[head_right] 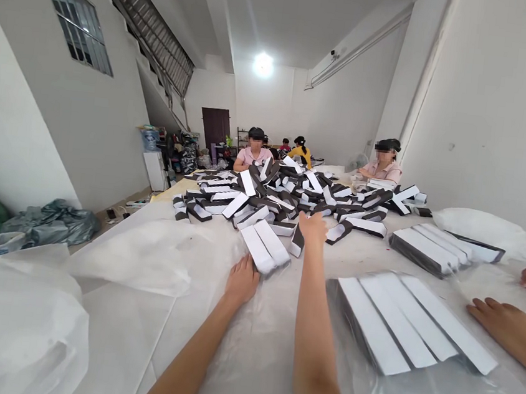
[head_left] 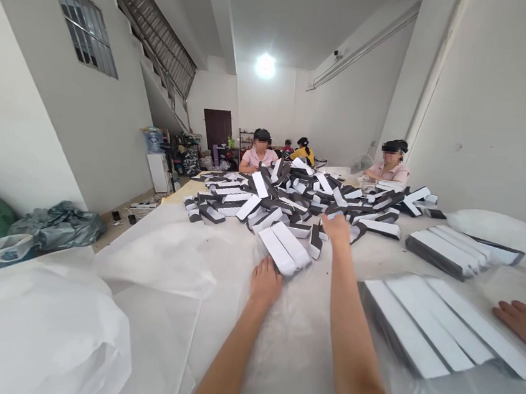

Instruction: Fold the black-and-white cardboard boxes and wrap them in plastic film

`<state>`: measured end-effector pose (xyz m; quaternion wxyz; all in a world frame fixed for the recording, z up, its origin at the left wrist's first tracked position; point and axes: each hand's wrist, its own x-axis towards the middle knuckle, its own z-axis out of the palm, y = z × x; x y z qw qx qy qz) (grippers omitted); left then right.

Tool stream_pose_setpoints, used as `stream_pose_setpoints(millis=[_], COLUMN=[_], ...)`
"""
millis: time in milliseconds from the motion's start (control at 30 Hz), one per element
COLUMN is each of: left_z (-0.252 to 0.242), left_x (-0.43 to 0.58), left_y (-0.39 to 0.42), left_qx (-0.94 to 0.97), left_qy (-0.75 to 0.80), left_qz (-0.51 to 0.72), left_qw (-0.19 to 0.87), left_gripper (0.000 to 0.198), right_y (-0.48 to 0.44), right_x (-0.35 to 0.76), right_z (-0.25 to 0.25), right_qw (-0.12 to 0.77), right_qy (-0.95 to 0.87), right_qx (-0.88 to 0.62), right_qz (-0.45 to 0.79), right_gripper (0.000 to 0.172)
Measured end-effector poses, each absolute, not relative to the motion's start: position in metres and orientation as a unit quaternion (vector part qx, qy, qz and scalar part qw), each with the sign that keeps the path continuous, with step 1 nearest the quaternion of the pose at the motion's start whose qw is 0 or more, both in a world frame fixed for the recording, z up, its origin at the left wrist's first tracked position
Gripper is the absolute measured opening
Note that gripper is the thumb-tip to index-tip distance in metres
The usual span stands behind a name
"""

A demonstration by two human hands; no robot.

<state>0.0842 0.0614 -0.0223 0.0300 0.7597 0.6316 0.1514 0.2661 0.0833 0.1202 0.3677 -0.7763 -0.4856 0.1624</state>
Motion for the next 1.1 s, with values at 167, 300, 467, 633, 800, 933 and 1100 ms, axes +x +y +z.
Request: stream_pose_setpoints(millis=[167, 300, 467, 633, 800, 933, 1100], left_z=[-0.024, -0.025, -0.022, -0.021, -0.023, -0.024, -0.025], left_x=[0.085, 0.084, 0.083, 0.082, 0.083, 0.083, 0.083], left_y=[0.061, 0.062, 0.064, 0.065, 0.066, 0.067, 0.069], left_qx=[0.757, 0.758, 0.764, 0.767, 0.765, 0.766, 0.766], left_qy=[0.633, 0.631, 0.625, 0.621, 0.619, 0.615, 0.614], left_qz=[0.16, 0.165, 0.159, 0.16, 0.179, 0.187, 0.19], left_qw=[0.02, 0.014, 0.016, 0.021, 0.023, 0.02, 0.018], left_gripper=[0.056, 0.055, 0.056, 0.055, 0.054, 0.053, 0.052], right_y=[0.123, 0.135, 0.144, 0.152, 0.154, 0.148, 0.146], right_x=[0.243, 0.26, 0.288, 0.296, 0.297, 0.297, 0.298], right_z=[0.04, 0.012, 0.007, 0.01, 0.021, 0.029, 0.031], right_qw=[0.346, 0.369, 0.45, 0.551, 0.615, 0.619, 0.571], right_qy=[-0.402, -0.387, -0.338, -0.286, -0.293, -0.323, -0.36], right_qx=[-0.827, -0.822, -0.79, -0.728, -0.639, -0.603, -0.629], right_qz=[0.184, 0.198, 0.245, 0.291, 0.357, 0.386, 0.385], right_gripper=[0.054, 0.05, 0.049, 0.045, 0.036, 0.038, 0.048])
